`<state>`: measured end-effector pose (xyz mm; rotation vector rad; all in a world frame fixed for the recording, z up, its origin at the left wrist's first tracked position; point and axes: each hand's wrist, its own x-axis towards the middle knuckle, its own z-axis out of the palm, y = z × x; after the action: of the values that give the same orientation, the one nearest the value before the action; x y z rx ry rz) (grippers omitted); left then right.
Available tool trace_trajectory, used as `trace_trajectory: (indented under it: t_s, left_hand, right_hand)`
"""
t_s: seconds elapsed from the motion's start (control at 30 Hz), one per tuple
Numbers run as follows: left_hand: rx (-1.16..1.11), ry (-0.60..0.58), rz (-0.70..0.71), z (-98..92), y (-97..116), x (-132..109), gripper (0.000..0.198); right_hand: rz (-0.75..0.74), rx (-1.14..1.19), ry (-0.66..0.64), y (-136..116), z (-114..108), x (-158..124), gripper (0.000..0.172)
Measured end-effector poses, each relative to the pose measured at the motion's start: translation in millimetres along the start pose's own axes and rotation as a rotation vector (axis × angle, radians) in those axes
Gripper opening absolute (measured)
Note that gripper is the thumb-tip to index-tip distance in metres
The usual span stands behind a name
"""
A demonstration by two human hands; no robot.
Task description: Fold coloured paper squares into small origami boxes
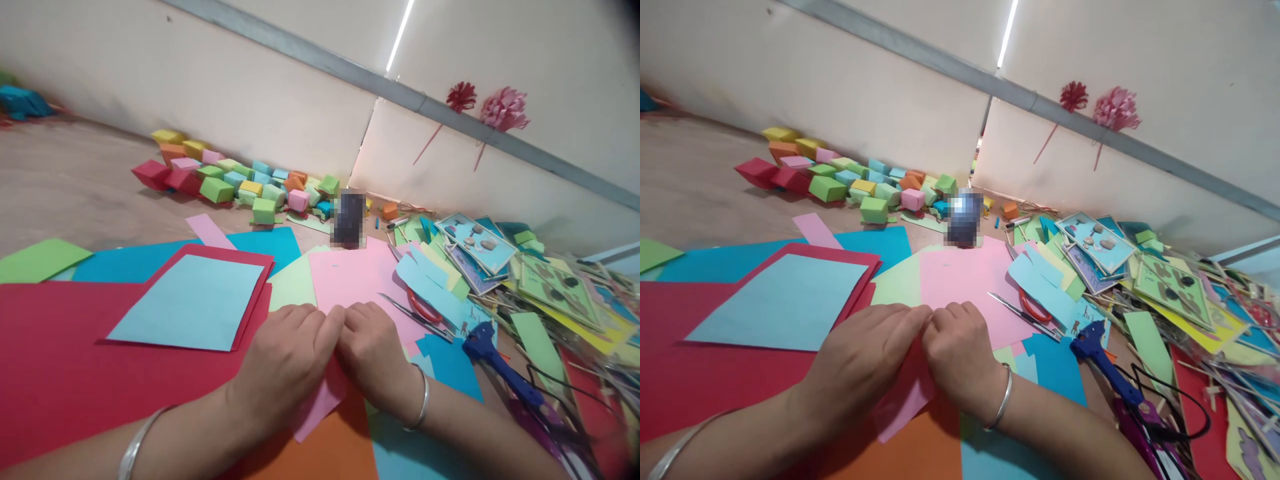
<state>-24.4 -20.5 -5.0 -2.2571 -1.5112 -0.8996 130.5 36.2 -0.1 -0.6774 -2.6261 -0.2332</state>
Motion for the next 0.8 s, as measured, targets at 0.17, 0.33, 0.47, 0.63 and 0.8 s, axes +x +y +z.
trace_trajectory:
  t_s: [0.17,0.33,0.47,0.63,0.8]
  left_hand:
    - [-0.352,-0.044,-0.232,-1.7,-5.4,2.9,0.035]
    - [-1.319,-0.232,-0.957,-0.9,-20.7,21.3,0.04]
    - [-1.873,-0.561,-1.216,-3.1,-16.5,31.1,0.058]
    - [-1.985,-0.705,-1.336,-8.3,-2.2,33.8,0.061]
    - [-2.041,-0.76,-1.282,-2.3,3.0,25.5,0.057]
  right_hand:
    - [0.119,0.161,0.045,7.0,-4.8,6.4,0.027]
    - [0.421,0.656,0.132,23.0,-8.5,14.8,0.021]
    - [0.488,0.794,0.114,20.6,-1.9,15.2,0.021]
    - [0.374,0.64,-0.036,15.9,-2.4,12.0,0.013]
    - [0.248,0.423,-0.104,17.7,-4.5,9.4,0.014]
